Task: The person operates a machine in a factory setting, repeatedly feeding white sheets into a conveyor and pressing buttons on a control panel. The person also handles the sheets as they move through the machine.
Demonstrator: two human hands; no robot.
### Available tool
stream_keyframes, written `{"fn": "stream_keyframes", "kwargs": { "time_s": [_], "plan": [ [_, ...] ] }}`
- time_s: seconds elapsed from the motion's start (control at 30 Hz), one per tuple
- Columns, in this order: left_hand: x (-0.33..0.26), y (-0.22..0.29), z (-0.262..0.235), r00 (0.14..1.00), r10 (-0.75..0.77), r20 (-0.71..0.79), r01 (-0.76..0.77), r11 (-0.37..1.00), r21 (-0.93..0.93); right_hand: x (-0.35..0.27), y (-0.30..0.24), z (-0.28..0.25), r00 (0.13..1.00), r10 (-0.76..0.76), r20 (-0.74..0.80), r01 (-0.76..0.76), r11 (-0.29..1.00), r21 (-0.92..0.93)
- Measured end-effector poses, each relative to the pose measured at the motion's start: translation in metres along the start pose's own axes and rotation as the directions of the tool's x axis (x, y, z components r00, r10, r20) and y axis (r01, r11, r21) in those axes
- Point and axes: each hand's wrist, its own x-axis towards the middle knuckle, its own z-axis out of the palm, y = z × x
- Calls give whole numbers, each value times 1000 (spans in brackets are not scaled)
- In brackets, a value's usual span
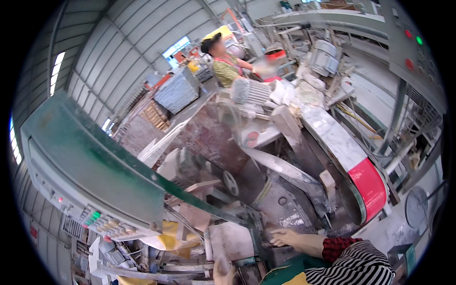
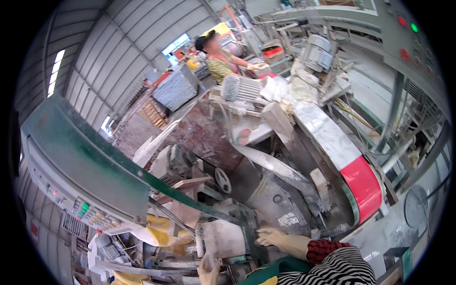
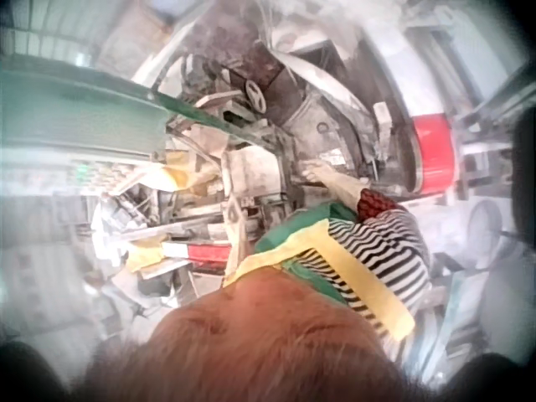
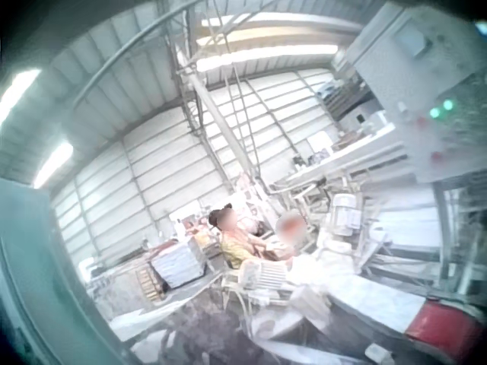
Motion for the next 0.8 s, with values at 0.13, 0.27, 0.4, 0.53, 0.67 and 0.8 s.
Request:
{"fn": "stream_keyframes", "kwargs": {
  "time_s": [0.13,0.27,0.4,0.53,0.67,0.8],
  "plan": [
    [28,98,125,902,341,263,-387,910,148,-63,-63,73,996,-77,52,77,997,4],
    [29,171,187,561,578,593,-774,621,126,-76,-87,39,663,-681,-310,729,681,64],
    [15,190,207,407,479,778,-658,744,-114,-86,-106,-86,166,-759,-630,822,459,-337],
    [18,149,202,418,345,841,-559,827,-62,-131,-147,-174,-61,-501,-864,665,625,-409],
    [30,91,177,521,158,839,-311,950,14,-140,-165,-219,6,-305,-952,639,734,-231],
    [35,86,156,580,-82,811,-35,991,126,-125,-148,-264,-102,-369,-924,544,757,-362]
  ]
}}
